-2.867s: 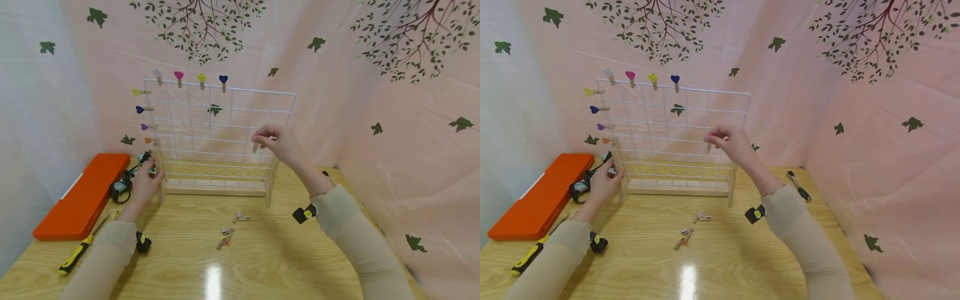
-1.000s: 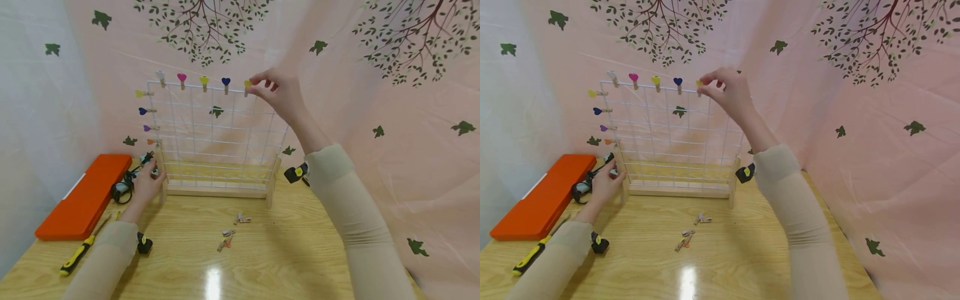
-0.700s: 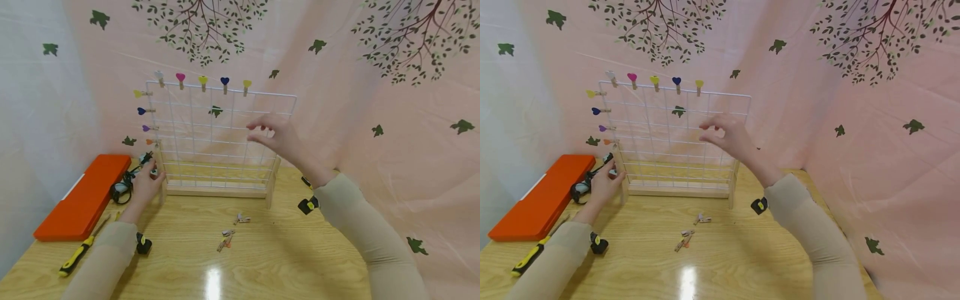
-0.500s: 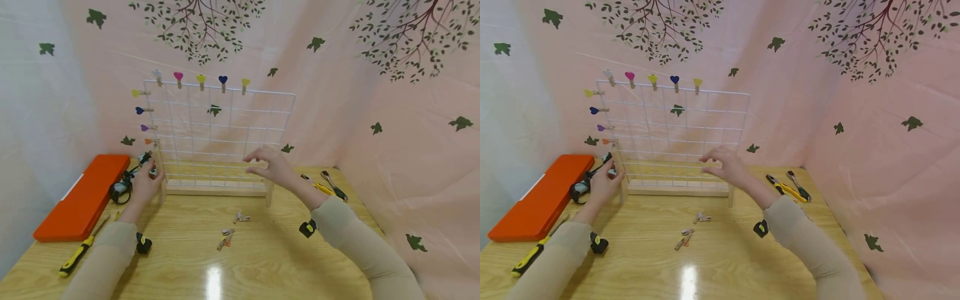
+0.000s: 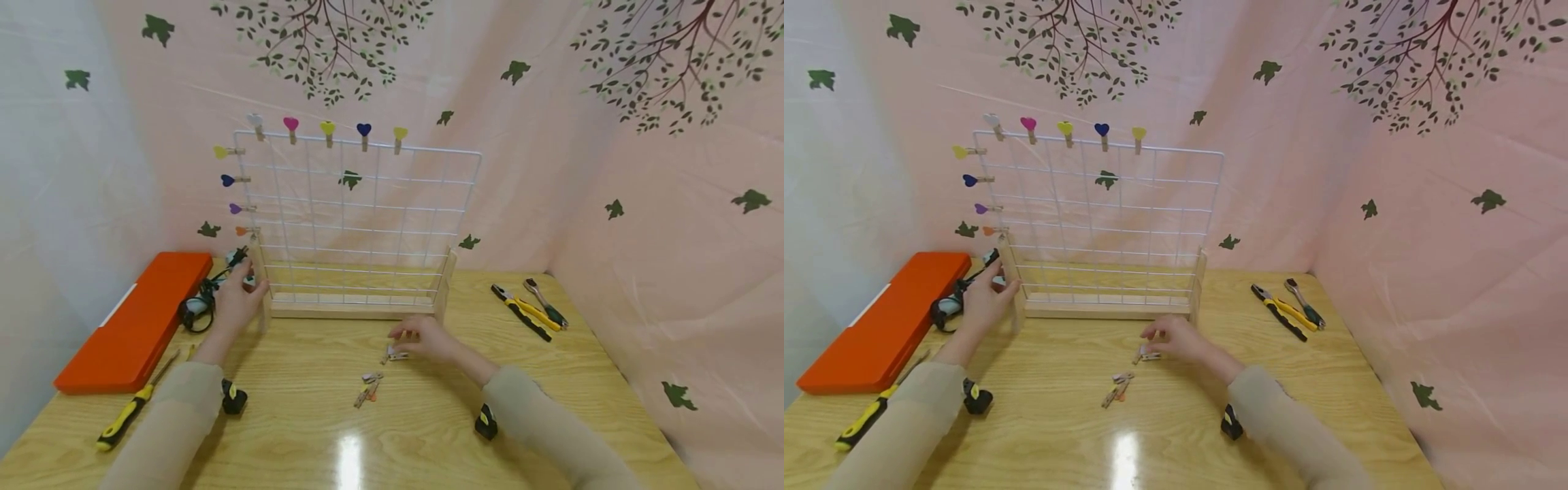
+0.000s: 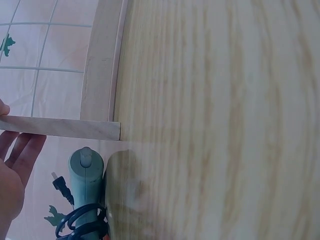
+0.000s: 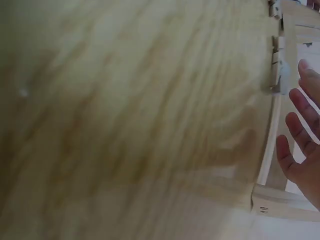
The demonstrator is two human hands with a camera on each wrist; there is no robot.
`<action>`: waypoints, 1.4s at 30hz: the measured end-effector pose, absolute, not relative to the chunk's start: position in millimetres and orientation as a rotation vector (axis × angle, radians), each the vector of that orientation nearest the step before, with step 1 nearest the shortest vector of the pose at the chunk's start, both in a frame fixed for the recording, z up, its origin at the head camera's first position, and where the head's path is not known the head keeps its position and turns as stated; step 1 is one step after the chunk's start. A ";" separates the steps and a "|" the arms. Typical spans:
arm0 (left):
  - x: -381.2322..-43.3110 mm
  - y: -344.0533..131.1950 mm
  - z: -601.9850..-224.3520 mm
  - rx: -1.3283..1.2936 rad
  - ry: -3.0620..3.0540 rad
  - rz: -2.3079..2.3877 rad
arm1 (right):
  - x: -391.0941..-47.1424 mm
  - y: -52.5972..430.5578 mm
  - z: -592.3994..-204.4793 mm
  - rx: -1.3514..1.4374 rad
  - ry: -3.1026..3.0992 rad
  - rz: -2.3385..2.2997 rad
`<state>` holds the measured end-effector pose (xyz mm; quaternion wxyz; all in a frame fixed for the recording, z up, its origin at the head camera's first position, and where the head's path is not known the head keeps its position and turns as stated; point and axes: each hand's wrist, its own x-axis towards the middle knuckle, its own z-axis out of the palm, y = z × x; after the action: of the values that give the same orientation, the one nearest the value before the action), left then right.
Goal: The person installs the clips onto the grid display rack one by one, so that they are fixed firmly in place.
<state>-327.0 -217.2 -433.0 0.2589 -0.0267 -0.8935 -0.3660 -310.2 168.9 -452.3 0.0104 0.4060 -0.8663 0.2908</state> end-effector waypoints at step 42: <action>-329.7 -221.0 -436.0 -0.062 -2.431 -1.021 | -305.3 179.6 -316.9 1.043 -2.686 1.052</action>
<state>-329.7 -221.0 -436.0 0.2492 -0.0229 -0.8926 -0.3750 -305.3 179.6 -316.9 0.0372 0.3397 -0.8751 0.3427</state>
